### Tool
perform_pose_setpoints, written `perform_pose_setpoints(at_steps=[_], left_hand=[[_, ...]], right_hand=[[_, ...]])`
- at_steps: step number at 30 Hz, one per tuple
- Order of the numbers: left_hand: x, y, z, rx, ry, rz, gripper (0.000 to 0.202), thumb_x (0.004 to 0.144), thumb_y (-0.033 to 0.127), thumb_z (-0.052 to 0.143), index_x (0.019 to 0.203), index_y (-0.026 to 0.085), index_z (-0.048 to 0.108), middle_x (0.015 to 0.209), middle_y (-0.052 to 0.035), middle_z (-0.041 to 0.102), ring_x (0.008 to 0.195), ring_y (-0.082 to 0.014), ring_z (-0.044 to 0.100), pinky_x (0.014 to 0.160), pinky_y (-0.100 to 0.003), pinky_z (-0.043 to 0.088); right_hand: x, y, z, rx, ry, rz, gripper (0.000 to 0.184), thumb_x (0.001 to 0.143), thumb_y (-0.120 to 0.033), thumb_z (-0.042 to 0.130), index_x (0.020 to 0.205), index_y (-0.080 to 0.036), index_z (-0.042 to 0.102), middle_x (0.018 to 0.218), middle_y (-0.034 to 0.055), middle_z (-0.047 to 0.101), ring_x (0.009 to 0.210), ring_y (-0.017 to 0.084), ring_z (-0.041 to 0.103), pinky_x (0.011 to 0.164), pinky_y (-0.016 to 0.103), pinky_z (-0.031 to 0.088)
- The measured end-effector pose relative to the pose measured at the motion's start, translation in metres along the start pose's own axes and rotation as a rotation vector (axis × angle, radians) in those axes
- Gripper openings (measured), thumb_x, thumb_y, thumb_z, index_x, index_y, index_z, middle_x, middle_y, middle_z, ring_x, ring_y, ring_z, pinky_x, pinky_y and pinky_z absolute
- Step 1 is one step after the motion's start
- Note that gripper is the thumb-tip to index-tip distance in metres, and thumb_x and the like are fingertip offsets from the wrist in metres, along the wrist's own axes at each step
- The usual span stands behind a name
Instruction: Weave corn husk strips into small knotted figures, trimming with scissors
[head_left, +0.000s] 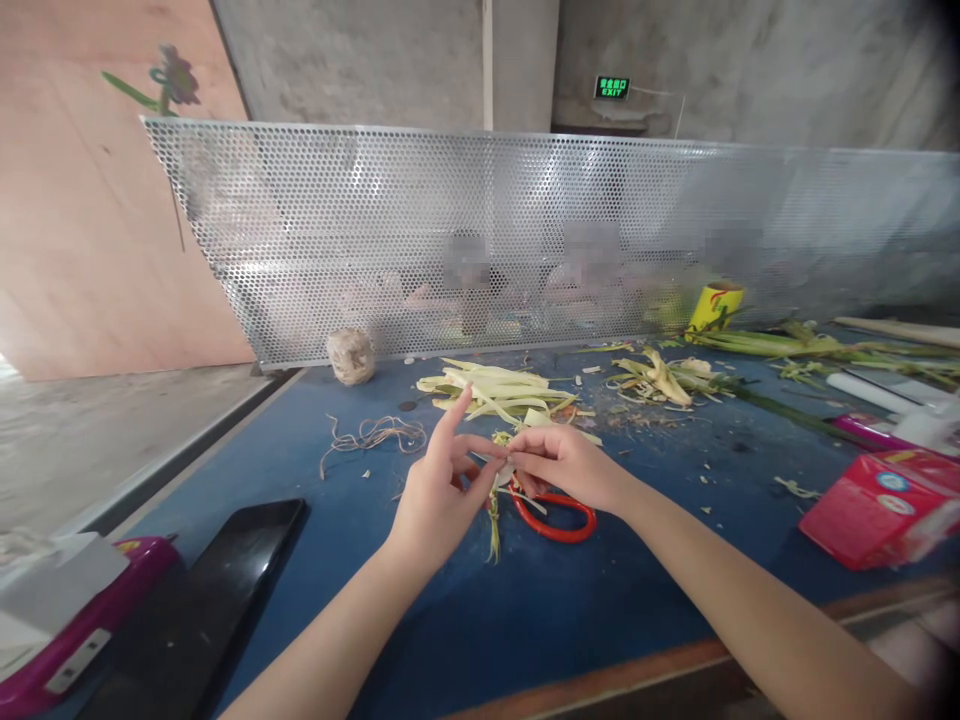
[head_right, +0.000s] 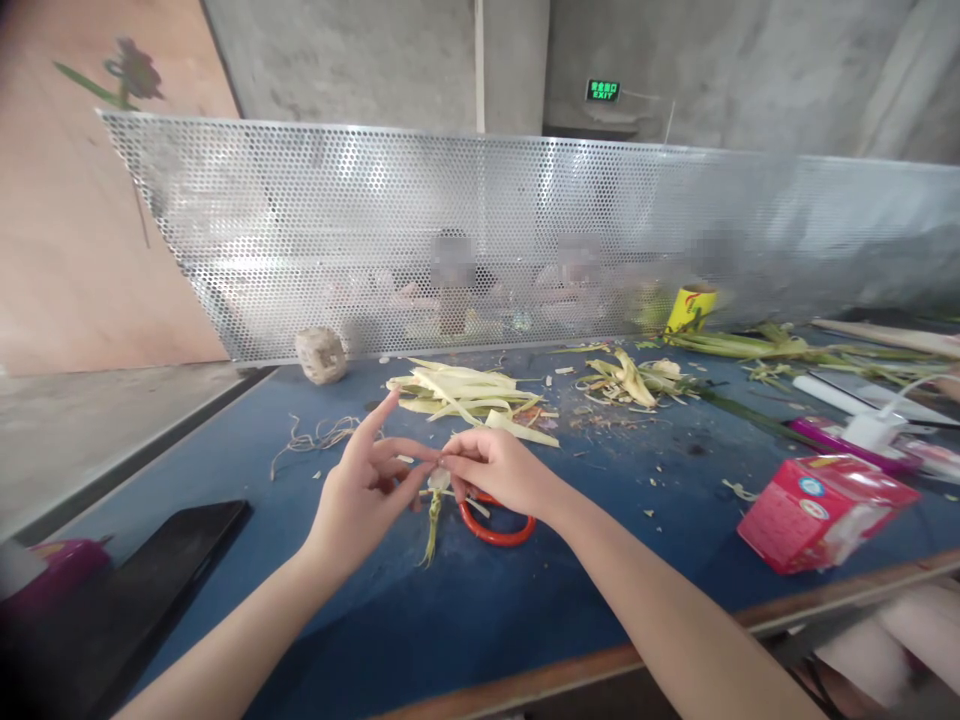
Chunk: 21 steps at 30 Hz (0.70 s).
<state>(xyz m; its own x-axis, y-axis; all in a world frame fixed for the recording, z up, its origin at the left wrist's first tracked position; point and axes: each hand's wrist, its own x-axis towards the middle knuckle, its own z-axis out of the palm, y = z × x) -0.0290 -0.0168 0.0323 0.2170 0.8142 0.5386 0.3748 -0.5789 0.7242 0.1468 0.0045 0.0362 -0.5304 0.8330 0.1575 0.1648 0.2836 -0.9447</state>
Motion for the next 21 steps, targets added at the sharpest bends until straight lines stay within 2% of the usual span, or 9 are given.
perform_pose_setpoints(at_steps=[6,10,16,21], left_hand=[[0.0000,0.0002,-0.0001,0.044,0.008,0.042,0.066,0.080,0.020,0.053,0.137,0.025,0.019,0.084,-0.0001,0.069,0.045,-0.0061,0.055,0.045,-0.018,0.046],[0.0002,0.0025,-0.0018,0.084,-0.013,0.077,0.063,0.080,0.018,0.052,0.135,0.027,0.022,0.085,0.0002,0.069,0.047,-0.0060,0.055,0.043,-0.017,0.044],[0.0026,0.0054,-0.0026,-0.119,-0.041,-0.069,0.074,0.077,0.026,0.058,0.138,0.023,0.017,0.085,-0.0032,0.068,0.048,-0.0082,0.057,0.043,-0.020,0.045],[0.0032,0.0038,0.0005,-0.097,-0.028,-0.092,0.074,0.078,0.025,0.057,0.139,0.025,0.015,0.087,-0.0019,0.067,0.048,-0.0078,0.058,0.041,-0.019,0.043]], right_hand=[[0.0022,0.0032,-0.0024,0.157,-0.060,0.054,0.032,0.083,-0.046,0.052,0.078,-0.014,0.057,0.052,-0.0030,0.054,0.047,0.006,0.046,0.049,0.020,0.037],[0.0025,0.0028,-0.0045,0.207,-0.069,0.046,0.033,0.080,-0.046,0.055,0.074,-0.014,0.056,0.051,-0.0038,0.052,0.047,0.005,0.045,0.049,0.019,0.036],[0.0022,0.0058,-0.0062,0.114,-0.070,0.032,0.025,0.083,-0.039,0.055,0.082,-0.015,0.058,0.055,-0.0033,0.054,0.050,0.006,0.047,0.052,0.020,0.037],[0.0028,0.0066,-0.0040,0.051,-0.045,0.020,0.017,0.084,-0.032,0.053,0.082,-0.015,0.057,0.057,-0.0036,0.056,0.052,0.007,0.050,0.054,0.020,0.038]])
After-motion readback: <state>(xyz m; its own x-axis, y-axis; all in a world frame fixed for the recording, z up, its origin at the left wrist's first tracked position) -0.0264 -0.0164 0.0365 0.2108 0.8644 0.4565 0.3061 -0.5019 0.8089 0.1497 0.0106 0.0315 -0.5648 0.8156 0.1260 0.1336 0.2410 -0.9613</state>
